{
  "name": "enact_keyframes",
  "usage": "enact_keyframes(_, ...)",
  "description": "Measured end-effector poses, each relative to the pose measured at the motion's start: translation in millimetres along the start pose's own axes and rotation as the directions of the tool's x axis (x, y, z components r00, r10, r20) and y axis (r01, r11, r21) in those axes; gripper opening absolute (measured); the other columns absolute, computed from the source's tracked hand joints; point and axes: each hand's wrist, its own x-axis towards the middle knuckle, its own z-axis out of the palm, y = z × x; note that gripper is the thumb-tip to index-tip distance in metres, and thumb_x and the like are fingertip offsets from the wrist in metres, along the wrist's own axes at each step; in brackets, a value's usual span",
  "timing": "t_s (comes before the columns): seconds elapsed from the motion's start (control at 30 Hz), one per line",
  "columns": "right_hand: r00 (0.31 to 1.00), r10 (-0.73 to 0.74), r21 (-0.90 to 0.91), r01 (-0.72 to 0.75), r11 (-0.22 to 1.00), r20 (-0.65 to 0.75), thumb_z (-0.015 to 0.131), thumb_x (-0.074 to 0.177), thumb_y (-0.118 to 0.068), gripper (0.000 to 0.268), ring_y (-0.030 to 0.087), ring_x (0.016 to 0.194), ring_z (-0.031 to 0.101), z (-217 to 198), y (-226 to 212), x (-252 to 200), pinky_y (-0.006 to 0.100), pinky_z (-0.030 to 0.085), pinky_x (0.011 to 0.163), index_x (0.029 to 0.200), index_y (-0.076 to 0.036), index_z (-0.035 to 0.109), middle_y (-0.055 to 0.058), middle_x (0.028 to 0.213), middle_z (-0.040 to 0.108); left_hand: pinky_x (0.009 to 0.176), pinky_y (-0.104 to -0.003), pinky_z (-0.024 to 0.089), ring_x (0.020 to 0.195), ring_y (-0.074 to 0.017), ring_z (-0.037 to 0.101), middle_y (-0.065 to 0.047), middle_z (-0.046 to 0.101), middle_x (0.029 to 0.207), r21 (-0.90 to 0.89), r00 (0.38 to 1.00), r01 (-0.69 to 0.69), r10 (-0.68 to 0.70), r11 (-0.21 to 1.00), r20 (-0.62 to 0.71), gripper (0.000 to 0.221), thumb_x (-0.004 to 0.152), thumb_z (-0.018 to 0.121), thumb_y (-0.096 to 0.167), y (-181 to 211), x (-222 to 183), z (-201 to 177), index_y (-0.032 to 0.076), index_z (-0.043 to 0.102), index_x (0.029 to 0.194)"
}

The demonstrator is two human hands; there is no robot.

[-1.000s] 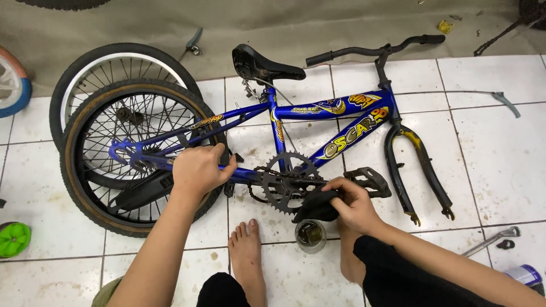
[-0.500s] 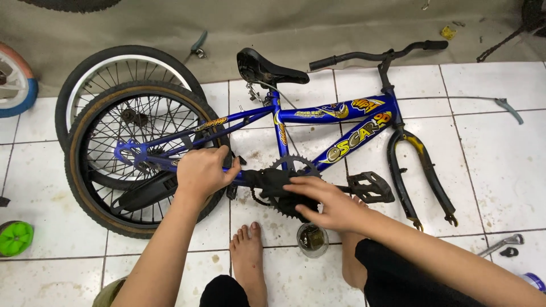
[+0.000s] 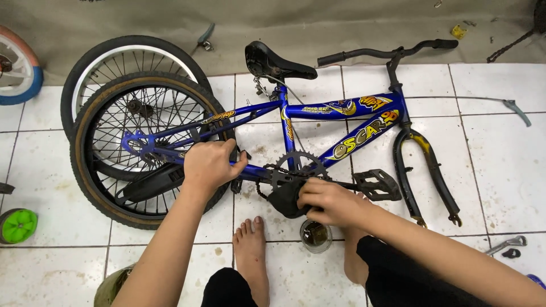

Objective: Cleaning a bicycle frame using a cloth to wipe away dirt and grease

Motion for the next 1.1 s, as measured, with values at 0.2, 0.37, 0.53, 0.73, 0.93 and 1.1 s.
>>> enact_keyframes(0.2, 0.996, 0.031, 0.053, -0.027, 0.998, -0.081, 0.068, 0.088, -0.007, 0.037, 0.045, 0.127, 0.056, -8, -40, 35, 0.051, 0.053, 0.099, 0.125, -0.007, 0.069, 0.022, 0.134, 0.061, 0.056, -0.033, 0.054, 0.054, -0.0225, 0.067, -0.002, 0.064, 0.056, 0.003, 1.000, -0.002, 0.002, 1.000, 0.000, 0.031, 0.083, 0.064, 0.049, 0, 0, 0, 0.018, 0.069, 0.079)
enact_keyframes(0.37, 0.998, -0.038, -0.015, 0.037, 0.999, -0.040, 0.066, 0.086, 0.006, 0.027, 0.039, 0.114, 0.062, 6, -33, 20, 0.049, 0.055, 0.095, 0.111, -0.005, 0.071, 0.019, 0.119, 0.067, 0.057, -0.033, 0.055, 0.055, -0.0229, 0.068, -0.003, 0.065, 0.057, 0.005, 1.000, -0.009, 0.009, 1.000, 0.005, 0.032, 0.084, 0.063, 0.049, -1, 0, 0, 0.018, 0.069, 0.078)
enact_keyframes(0.53, 0.999, 0.044, 0.193, -0.042, 0.980, -0.002, 0.068, 0.073, 0.006, 0.019, 0.032, 0.089, 0.071, -15, -26, 38, 0.045, 0.059, 0.081, 0.084, -0.008, 0.074, 0.015, 0.095, 0.076, 0.058, -0.032, 0.056, 0.055, -0.0214, 0.068, -0.002, 0.066, 0.058, -0.002, 1.000, -0.017, 0.018, 1.000, 0.022, 0.032, 0.086, 0.063, 0.049, 1, -1, -4, 0.018, 0.070, 0.080)
enact_keyframes(0.73, 0.860, 0.448, 0.600, -0.229, 0.766, -0.244, 0.061, 0.072, 0.006, 0.024, 0.020, 0.082, 0.066, -80, -21, 59, 0.036, 0.057, 0.082, 0.091, -0.004, 0.072, 0.012, 0.091, 0.075, 0.058, -0.031, 0.055, 0.055, -0.0207, 0.068, -0.001, 0.065, 0.057, 0.024, 1.000, 0.000, -0.001, 1.000, 0.016, 0.032, 0.085, 0.063, 0.050, 0, -2, -2, 0.019, 0.068, 0.078)
enact_keyframes(0.93, 0.821, 0.475, 0.594, -0.219, 0.774, -0.316, 0.055, 0.073, 0.014, 0.050, 0.017, 0.093, 0.063, -101, 13, 70, 0.032, 0.058, 0.082, 0.120, -0.004, 0.061, 0.008, 0.098, 0.062, 0.059, -0.033, 0.056, 0.056, -0.0222, 0.069, -0.003, 0.067, 0.058, -0.012, 0.999, 0.011, -0.010, 1.000, 0.034, 0.033, 0.086, 0.063, 0.050, 2, -1, -5, 0.018, 0.069, 0.079)
enact_keyframes(1.1, 0.919, 0.359, 0.210, -0.387, 0.898, 0.162, 0.068, 0.079, 0.000, 0.033, 0.048, 0.106, 0.066, -88, 16, 72, 0.056, 0.059, 0.085, 0.112, 0.002, 0.071, 0.029, 0.112, 0.068, 0.058, -0.030, 0.054, 0.056, -0.0201, 0.069, -0.001, 0.068, 0.060, 0.025, 0.999, 0.003, -0.004, 1.000, 0.035, 0.036, 0.086, 0.062, 0.052, 1, -2, -2, 0.018, 0.072, 0.083)
